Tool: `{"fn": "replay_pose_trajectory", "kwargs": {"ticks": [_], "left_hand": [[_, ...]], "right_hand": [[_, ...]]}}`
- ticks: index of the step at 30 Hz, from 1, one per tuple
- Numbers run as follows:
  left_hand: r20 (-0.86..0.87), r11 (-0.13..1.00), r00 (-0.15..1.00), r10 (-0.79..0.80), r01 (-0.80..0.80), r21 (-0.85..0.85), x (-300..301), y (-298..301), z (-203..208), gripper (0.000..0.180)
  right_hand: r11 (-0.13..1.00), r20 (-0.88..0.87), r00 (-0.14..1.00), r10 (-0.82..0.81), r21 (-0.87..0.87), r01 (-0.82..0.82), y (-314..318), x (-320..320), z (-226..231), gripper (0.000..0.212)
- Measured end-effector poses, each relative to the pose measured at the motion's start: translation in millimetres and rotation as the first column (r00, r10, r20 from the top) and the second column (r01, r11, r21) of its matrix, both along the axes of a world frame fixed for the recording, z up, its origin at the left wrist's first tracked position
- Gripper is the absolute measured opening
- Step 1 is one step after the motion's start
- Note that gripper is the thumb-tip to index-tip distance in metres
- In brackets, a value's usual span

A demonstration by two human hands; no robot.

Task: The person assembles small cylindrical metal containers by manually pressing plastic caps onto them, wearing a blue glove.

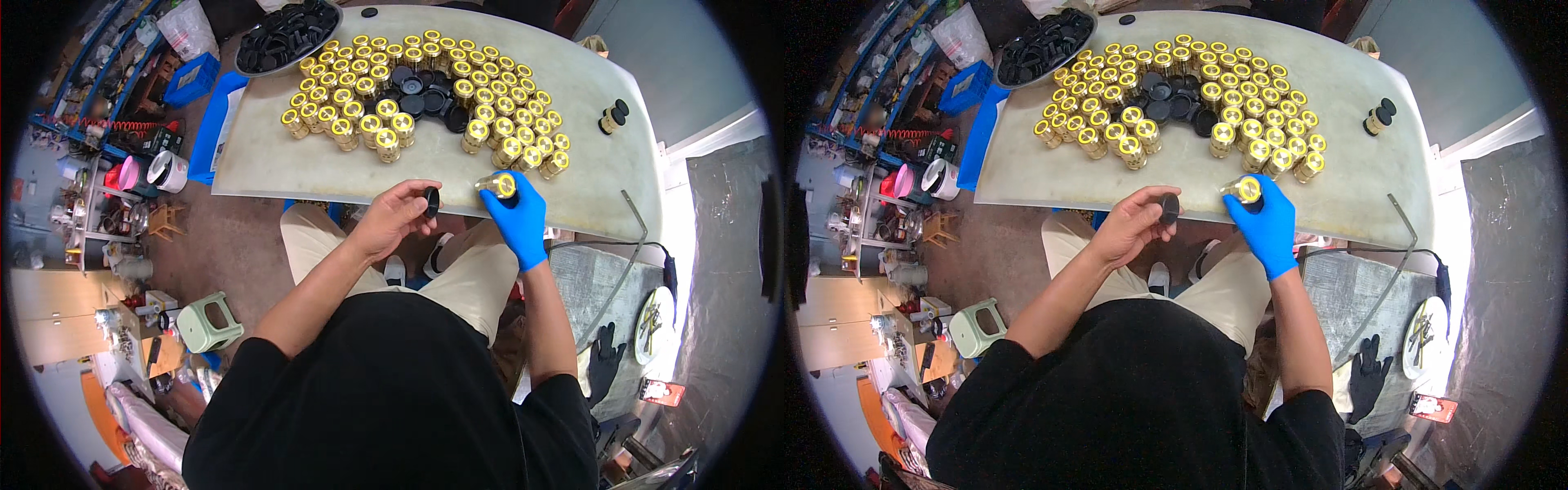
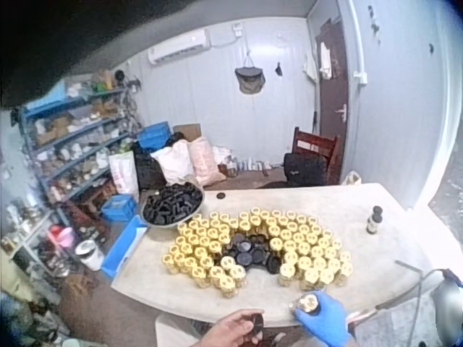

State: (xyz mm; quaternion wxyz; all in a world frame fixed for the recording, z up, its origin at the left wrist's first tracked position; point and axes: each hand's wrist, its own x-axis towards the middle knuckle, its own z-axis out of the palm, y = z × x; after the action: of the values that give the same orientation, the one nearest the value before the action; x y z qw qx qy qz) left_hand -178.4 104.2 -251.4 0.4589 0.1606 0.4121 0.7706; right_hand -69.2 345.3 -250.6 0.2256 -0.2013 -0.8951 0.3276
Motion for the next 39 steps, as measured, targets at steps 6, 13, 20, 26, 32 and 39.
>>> {"fn": "replay_pose_trajectory", "kwargs": {"ticks": [6, 13, 20, 26, 32, 39], "left_hand": [[-0.293, 0.985, 0.956, 0.007, -0.057, -0.162, -1.8, 2.0, -1.3, 0.046], [-0.339, 0.989, 0.94, -0.018, -0.034, -0.144, -0.5, 7.6, -4.6, 0.047], [-0.313, 0.991, 0.95, -0.025, -0.018, -0.134, -2.5, 9.8, -3.1, 0.046], [-0.334, 0.984, 0.942, -0.027, -0.034, -0.175, -2.5, 11.1, 3.2, 0.043], [-0.338, 0.952, 0.937, -0.088, -0.02, -0.304, -7.8, 9.8, 7.0, 0.039], [-0.765, 0.973, 0.641, -0.064, -0.131, -0.192, -5.3, 3.3, 18.2, 0.046]], "right_hand": [[0.551, -0.16, 0.934, 0.32, -0.77, -0.321, -23.6, 6.9, 12.6, 0.04], [0.549, -0.225, 0.908, 0.355, -0.736, -0.396, -33.4, 6.2, 12.2, 0.041], [0.558, -0.189, 0.907, 0.377, -0.735, -0.385, -32.7, 6.7, 9.5, 0.04], [0.575, -0.213, 0.902, 0.375, -0.71, -0.407, -34.3, 7.2, 5.0, 0.041], [0.748, -0.221, 0.897, 0.384, -0.495, -0.442, -39.6, 7.1, 3.7, 0.04], [0.307, -0.122, 0.94, 0.319, -0.925, -0.224, -35.3, 4.8, -5.4, 0.027]]}}
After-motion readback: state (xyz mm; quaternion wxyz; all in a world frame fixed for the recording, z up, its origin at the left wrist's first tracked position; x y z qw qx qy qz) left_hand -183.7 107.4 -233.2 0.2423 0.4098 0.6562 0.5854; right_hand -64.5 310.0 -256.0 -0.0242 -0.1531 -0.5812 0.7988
